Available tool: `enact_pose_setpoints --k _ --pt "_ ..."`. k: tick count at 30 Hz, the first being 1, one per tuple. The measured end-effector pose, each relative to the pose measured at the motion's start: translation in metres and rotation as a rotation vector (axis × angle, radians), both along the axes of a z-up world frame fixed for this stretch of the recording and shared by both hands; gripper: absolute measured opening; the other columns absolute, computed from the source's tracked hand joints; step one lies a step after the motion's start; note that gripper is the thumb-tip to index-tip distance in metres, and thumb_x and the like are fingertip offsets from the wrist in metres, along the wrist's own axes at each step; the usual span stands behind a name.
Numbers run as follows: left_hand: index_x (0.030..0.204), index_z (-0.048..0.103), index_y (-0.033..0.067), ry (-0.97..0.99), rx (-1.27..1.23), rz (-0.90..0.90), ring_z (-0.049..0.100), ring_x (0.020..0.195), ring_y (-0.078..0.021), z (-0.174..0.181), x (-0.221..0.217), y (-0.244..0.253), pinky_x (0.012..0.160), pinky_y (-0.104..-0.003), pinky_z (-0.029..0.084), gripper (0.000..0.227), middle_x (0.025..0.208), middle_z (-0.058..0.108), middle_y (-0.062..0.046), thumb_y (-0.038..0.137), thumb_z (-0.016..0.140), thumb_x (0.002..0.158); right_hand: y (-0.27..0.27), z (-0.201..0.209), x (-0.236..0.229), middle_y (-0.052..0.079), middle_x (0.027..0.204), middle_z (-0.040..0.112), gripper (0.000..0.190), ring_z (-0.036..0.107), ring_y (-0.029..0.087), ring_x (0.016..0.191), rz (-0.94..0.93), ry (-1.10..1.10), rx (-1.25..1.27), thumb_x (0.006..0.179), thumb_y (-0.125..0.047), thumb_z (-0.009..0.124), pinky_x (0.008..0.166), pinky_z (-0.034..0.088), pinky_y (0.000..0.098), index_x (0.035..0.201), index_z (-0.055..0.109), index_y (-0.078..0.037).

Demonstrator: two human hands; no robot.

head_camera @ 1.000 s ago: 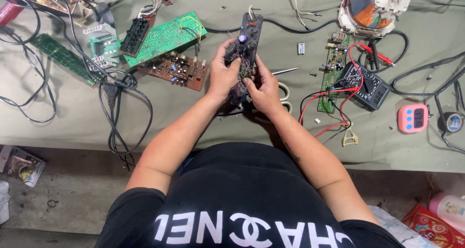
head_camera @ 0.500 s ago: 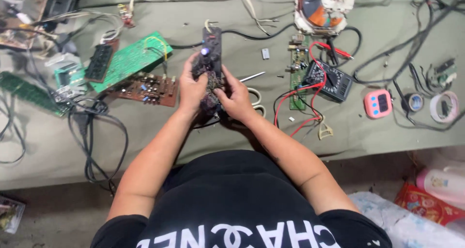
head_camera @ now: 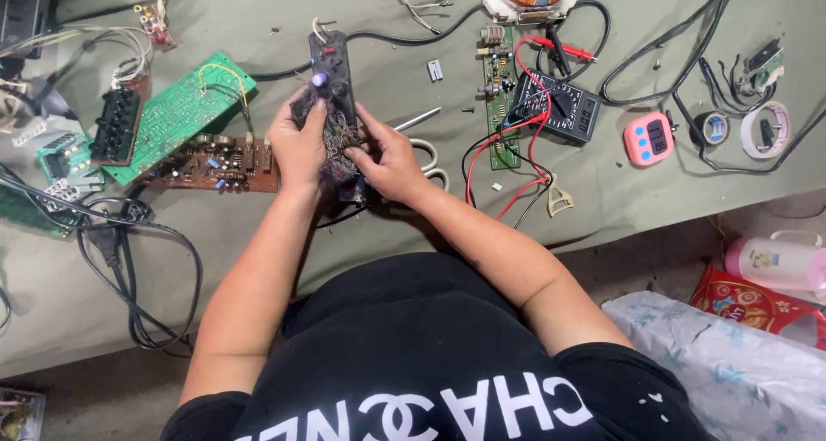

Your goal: The person cleans a black electronic component using a steel wool pad and a screwdriver. They scrub the surface of the component with the pad and use the screwdriver to scrape or adjust parts of the device. The person also handles a green circuit board and a multimeter on the cluttered workbench.

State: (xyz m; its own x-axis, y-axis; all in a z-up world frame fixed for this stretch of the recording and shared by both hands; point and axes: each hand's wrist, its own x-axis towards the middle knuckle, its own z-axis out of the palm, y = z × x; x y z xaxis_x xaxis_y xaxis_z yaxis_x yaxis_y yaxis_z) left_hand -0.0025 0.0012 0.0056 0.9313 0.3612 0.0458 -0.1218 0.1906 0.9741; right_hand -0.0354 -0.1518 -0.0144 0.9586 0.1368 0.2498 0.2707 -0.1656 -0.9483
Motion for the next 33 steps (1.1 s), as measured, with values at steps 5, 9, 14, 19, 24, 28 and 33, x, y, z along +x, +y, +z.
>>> enact_pose_setpoints --k 5,9,14,19,24,28,33 --pt "0.135 0.062 0.0032 -0.052 0.066 -0.064 0.068 0.110 -0.0272 -0.006 -0.009 0.002 0.102 -0.043 0.053 0.043 0.120 0.070 -0.021 -0.010 0.065 0.094 -0.002 0.013 0.000 0.016 0.095 0.071 0.070 0.073 0.024 0.084 0.012 -0.044 -0.032 0.089 -0.015 0.083 0.072 0.061 0.0355 0.152 0.052 -0.013" --pt "0.135 0.062 -0.0006 -0.136 0.144 0.016 0.063 0.115 -0.0271 -0.012 -0.012 0.000 0.104 -0.047 0.050 0.043 0.121 0.070 -0.024 -0.010 0.064 0.094 -0.002 0.014 0.002 0.017 0.102 0.072 0.071 0.074 0.028 0.093 0.012 -0.096 -0.063 0.089 -0.020 0.083 0.078 0.060 0.0396 0.152 0.053 -0.014" --pt "0.115 0.073 0.0054 -0.024 0.112 0.123 0.065 0.093 -0.0163 -0.009 -0.007 -0.001 0.086 -0.036 0.056 0.020 0.101 0.073 -0.013 0.007 0.072 0.095 -0.002 0.021 0.001 0.019 0.107 0.072 0.072 0.073 0.034 0.100 0.043 -0.142 -0.084 0.087 -0.021 0.084 0.086 0.058 0.0427 0.151 0.053 -0.010" --pt "0.104 0.077 0.0090 0.009 0.057 0.139 0.064 0.080 -0.0108 -0.013 -0.002 0.001 0.073 -0.029 0.056 0.017 0.089 0.075 -0.006 0.018 0.082 0.091 0.000 0.021 0.000 0.020 0.110 0.073 0.071 0.073 0.033 0.103 0.061 -0.128 -0.085 0.087 -0.015 0.084 0.091 0.057 0.0422 0.151 0.053 -0.007" --pt "0.137 0.064 0.0073 -0.089 0.034 0.015 0.066 0.112 -0.0227 -0.010 -0.011 0.000 0.103 -0.041 0.053 0.049 0.120 0.072 -0.018 -0.010 0.063 0.091 0.001 0.019 0.002 0.020 0.103 0.073 0.072 0.073 0.032 0.096 0.050 -0.134 -0.117 0.087 -0.013 0.084 0.086 0.057 0.0414 0.151 0.053 -0.007" --pt "0.140 0.062 0.0078 -0.082 0.057 0.009 0.061 0.123 -0.0235 -0.012 -0.015 -0.003 0.110 -0.043 0.048 0.052 0.128 0.070 -0.019 -0.010 0.063 0.090 0.001 0.020 0.001 0.021 0.108 0.073 0.072 0.073 0.034 0.101 0.059 -0.136 -0.120 0.086 -0.012 0.084 0.090 0.056 0.0428 0.151 0.052 -0.006" --pt "0.133 0.067 0.0050 -0.020 0.081 0.072 0.064 0.124 -0.0306 -0.012 -0.013 -0.004 0.115 -0.050 0.042 0.032 0.129 0.069 -0.021 0.001 0.064 0.102 0.004 0.030 -0.003 0.022 0.114 0.073 0.072 0.072 0.035 0.106 0.082 -0.130 -0.074 0.087 -0.010 0.083 0.095 0.055 0.0433 0.151 0.051 -0.005"
